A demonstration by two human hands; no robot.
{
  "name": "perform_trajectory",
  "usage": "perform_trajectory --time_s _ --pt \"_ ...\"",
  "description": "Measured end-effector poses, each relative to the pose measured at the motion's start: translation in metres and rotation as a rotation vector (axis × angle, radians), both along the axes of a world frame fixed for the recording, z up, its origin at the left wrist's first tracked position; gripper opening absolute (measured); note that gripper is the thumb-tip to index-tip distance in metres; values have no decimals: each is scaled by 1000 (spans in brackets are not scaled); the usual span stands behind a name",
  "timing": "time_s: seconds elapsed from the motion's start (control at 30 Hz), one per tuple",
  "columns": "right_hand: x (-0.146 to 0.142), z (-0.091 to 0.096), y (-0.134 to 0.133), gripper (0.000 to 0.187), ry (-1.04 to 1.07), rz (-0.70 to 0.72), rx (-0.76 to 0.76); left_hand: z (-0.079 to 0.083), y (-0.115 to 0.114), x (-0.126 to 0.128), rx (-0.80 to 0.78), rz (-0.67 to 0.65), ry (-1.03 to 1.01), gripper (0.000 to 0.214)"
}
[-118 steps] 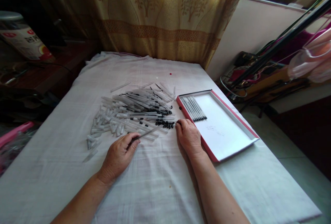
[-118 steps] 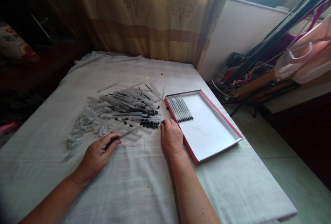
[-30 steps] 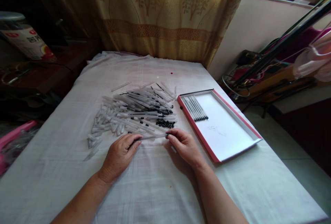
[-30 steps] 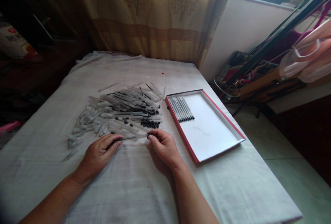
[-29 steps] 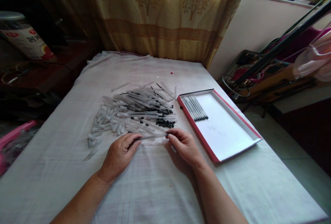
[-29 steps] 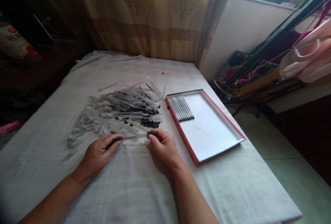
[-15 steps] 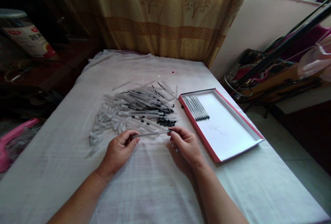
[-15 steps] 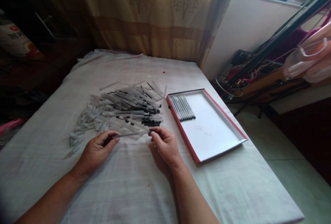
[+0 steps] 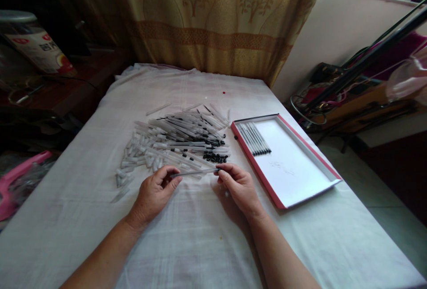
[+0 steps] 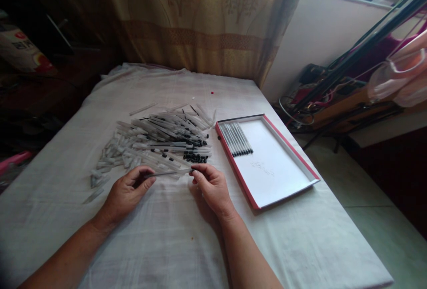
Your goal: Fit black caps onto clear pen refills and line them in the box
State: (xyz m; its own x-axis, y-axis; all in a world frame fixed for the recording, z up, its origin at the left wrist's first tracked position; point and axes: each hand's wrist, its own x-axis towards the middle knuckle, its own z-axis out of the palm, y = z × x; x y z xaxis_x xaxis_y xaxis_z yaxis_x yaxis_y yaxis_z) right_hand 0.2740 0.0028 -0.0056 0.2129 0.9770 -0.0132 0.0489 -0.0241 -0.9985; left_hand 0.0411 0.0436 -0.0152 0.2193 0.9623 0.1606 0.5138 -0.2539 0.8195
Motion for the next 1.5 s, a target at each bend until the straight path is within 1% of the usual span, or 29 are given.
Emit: perform_trajectory --time_s 0.07,0.23,0.3,0.37,0.43,0.53,0.67,0.97,1.03,1.13,1.27,1.5 --pt "0 0 0 21 12 1 -6 1 -1 1 6 -1 29 34" --pt "-1 0 0 20 48 4 -5 5 -2 3 102 -72 155 38" --pt "-1 -1 0 20 65 8 -13 5 -2 3 111 -64 148 36" --pt "-2 -2 0 21 82 11 -24 3 -2 3 99 -33 120 30" --pt "-2 -3 0 21 95 12 -36 1 -2 2 81 -8 102 30" --pt "-2 -3 0 21 101 6 -39 2 -2 2 83 -33 122 35" --pt "-3 -4 0 21 112 -2 -50 3 -1 2 117 -82 135 36" --pt "-4 -3 1 22 117 -8 -100 1 -3 2 112 -50 50 20" --pt "-4 -3 1 23 110 -9 -107 1 -3 2 113 -40 38 20" --pt "-3 -3 0 25 103 -15 -97 2 -3 2 110 -36 58 27" --pt "-2 -5 -1 26 82 -18 -74 4 -2 1 119 -90 104 32" --pt "-2 -8 1 30 76 -16 -93 0 -2 3 142 -57 30 20"
